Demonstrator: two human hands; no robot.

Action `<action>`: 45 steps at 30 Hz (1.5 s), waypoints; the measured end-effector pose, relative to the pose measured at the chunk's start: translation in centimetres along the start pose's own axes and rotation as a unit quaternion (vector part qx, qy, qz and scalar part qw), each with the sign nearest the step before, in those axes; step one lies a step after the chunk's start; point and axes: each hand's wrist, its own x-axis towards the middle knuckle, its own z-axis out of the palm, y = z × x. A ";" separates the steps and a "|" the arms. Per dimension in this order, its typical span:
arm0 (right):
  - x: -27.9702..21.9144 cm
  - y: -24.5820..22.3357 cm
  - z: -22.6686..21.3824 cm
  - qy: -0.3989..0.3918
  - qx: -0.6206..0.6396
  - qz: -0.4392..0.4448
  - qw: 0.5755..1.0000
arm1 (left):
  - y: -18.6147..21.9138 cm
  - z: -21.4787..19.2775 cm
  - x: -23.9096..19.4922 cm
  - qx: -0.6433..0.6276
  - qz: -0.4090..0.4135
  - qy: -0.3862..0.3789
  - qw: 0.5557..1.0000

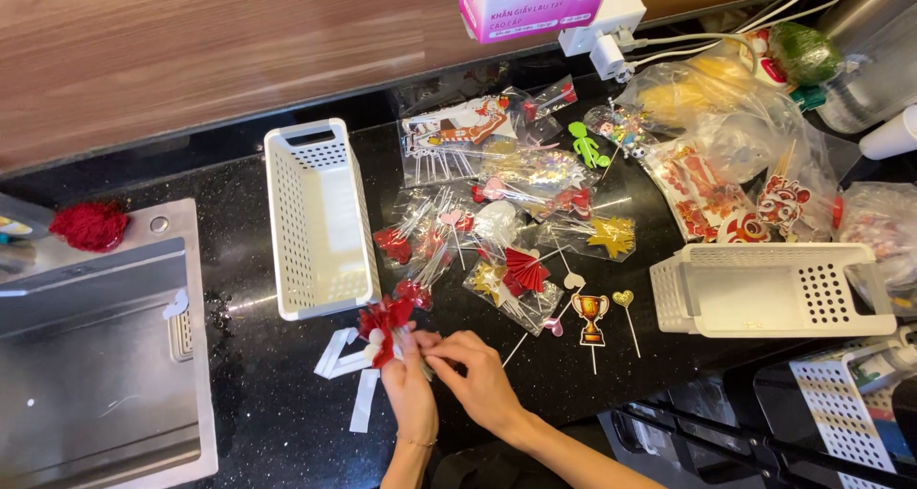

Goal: The person organizes various small decorations, including red paper fans and heart-shaped picks, by placing them into a white plastic basket. They then move to a different counter to sort and arrange colorful stickers and other craft supplies.

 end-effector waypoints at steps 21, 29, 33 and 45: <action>-4.0 9.3 -6.5 0.339 0.401 0.308 0.793 | -1.1 5.9 -3.8 0.443 0.271 -0.487 0.702; -4.7 10.0 -8.7 0.289 0.479 0.287 0.778 | -9.2 4.0 12.2 0.677 0.268 -0.096 0.679; -4.8 9.4 -8.8 0.200 0.527 0.259 0.784 | -9.8 2.6 13.7 0.779 0.349 0.029 0.520; 0.2 6.7 -5.6 -0.006 0.605 0.425 0.673 | 5.4 2.4 1.7 0.366 0.537 -0.399 0.647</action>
